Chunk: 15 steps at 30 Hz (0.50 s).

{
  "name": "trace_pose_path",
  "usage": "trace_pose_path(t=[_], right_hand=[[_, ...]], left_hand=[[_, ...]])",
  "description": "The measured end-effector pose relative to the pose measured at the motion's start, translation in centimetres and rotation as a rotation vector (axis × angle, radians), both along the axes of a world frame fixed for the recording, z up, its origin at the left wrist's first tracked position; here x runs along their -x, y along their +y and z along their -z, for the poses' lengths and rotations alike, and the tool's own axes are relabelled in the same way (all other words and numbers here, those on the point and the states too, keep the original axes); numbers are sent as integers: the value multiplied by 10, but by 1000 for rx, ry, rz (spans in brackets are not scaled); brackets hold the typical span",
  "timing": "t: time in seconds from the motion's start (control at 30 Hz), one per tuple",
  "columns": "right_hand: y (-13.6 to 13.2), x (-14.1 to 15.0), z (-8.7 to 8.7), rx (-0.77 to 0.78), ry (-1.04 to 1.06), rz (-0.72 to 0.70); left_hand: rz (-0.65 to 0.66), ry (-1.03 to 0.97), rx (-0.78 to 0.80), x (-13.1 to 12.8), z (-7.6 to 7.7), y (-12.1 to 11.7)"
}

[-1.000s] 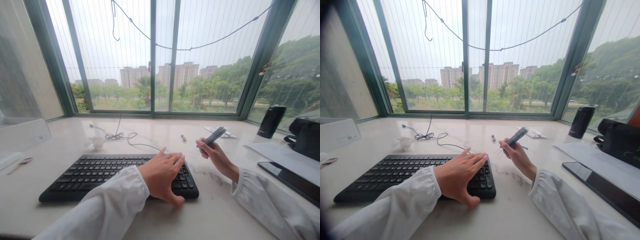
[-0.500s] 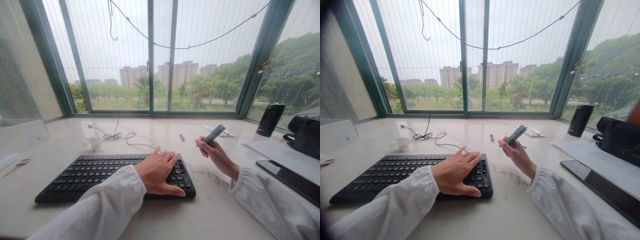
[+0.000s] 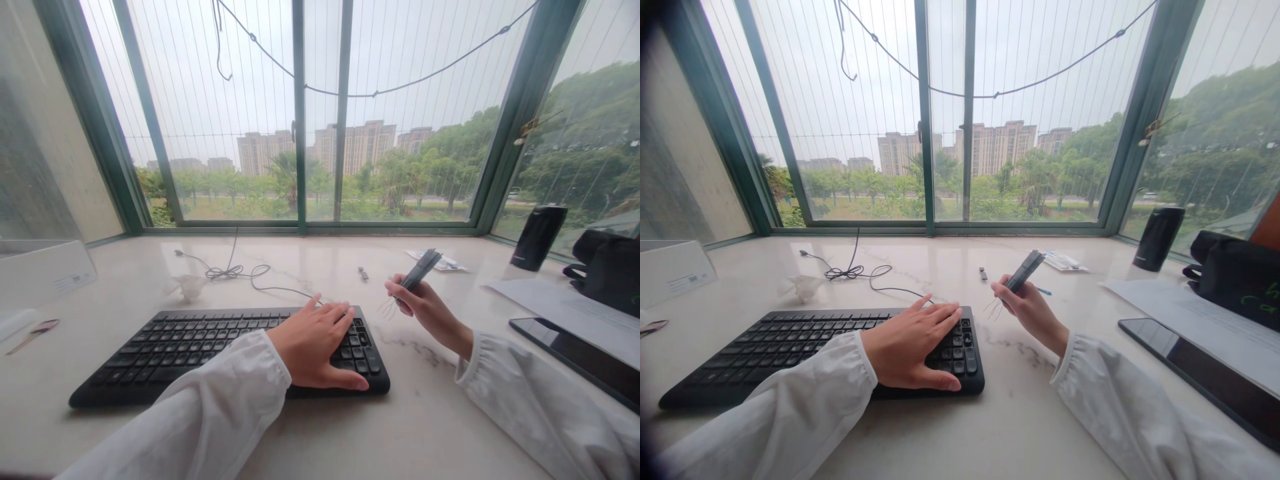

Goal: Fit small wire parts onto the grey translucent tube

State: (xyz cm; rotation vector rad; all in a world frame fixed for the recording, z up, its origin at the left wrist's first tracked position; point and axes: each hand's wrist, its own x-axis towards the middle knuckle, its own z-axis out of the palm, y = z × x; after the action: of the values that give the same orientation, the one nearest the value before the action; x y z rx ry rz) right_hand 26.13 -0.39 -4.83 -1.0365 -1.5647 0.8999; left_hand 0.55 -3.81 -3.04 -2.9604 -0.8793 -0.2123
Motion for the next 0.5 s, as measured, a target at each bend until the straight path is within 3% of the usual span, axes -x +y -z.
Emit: trace_pose_path(t=[0.5], right_hand=[[-1,1,1,-10,-35,-13]], left_hand=[[11,-1,16,0,-2,0]])
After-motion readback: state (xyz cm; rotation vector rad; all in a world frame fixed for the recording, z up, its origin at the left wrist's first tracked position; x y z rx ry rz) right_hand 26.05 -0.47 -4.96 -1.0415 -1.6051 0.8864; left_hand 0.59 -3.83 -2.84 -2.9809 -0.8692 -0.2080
